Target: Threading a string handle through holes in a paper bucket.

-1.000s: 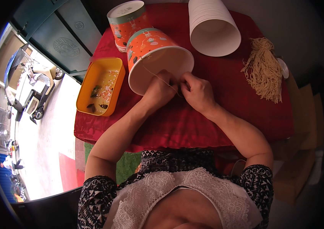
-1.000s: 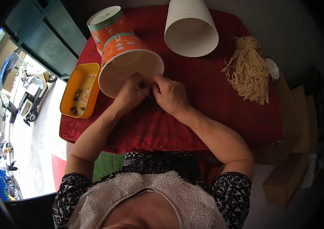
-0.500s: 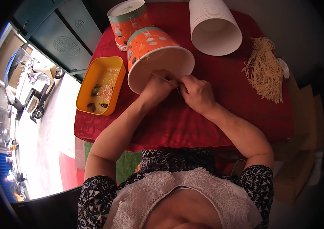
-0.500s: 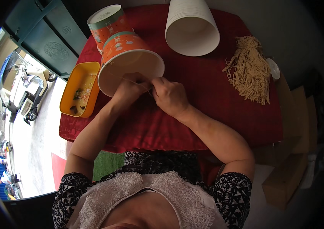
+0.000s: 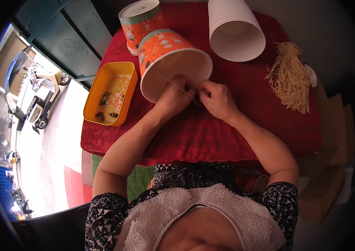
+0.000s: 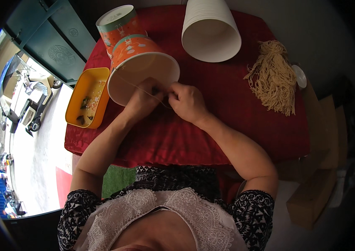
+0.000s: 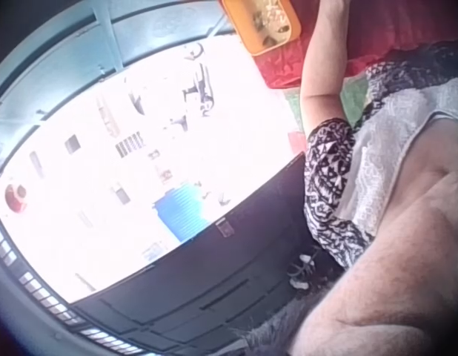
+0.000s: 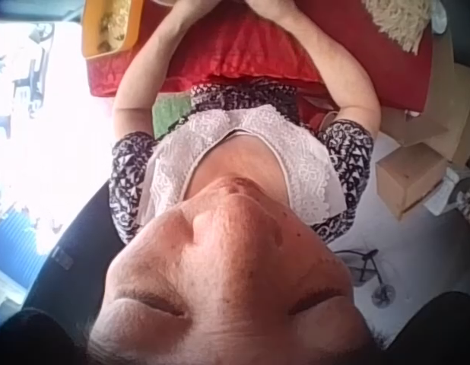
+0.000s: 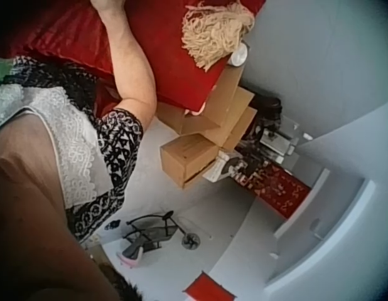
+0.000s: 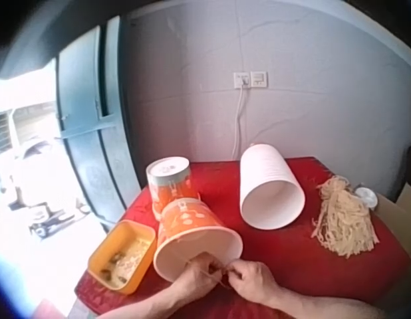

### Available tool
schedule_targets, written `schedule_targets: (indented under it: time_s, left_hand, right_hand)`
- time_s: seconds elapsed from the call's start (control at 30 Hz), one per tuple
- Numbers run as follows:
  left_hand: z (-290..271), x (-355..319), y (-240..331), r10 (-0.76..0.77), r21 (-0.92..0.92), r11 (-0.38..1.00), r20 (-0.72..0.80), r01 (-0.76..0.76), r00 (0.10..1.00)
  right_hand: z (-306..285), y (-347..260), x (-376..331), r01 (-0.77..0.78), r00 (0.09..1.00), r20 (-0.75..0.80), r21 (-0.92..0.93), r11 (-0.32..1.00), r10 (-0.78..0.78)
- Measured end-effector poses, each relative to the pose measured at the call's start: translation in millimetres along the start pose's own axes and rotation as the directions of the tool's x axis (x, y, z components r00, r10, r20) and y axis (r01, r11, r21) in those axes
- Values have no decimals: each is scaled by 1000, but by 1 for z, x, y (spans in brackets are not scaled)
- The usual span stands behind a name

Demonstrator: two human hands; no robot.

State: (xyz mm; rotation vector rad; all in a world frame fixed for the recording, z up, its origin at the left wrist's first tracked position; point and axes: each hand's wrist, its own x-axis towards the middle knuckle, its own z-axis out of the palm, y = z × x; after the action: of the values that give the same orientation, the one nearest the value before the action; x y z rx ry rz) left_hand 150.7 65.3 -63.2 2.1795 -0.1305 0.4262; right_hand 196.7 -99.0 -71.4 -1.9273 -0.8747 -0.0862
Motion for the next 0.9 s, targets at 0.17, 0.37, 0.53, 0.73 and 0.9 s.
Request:
schedule_targets:
  time_s: [0.17, 0.37, 0.53, 0.73, 0.9]
  left_hand:
    - [-4, -1, 12, -23, 84, 996, -10, 23, 1000]
    - [-6, -1, 13, -55, -18, 998, 47, 56, 997]
    - [-8, -2, 13, 22, -89, 996, 70, -15, 997]
    - [0, -2, 9, -35, -39, 999, 15, 35, 999]
    - [-3, -1, 4, -13, 16, 1000, 13, 13, 1000]
  right_hand:
    - [-4, 3, 4, -60, 997, 46, 71, 996, 57]
    - [-7, -3, 5, -137, 988, 80, 66, 988, 132]
    - [-6, -2, 3, -141, 989, 51, 63, 988, 138]
    - [-1, -1, 0, -113, 993, 19, 16, 993, 113]
    - [-4, -2, -1, -77, 997, 29, -16, 997, 78]
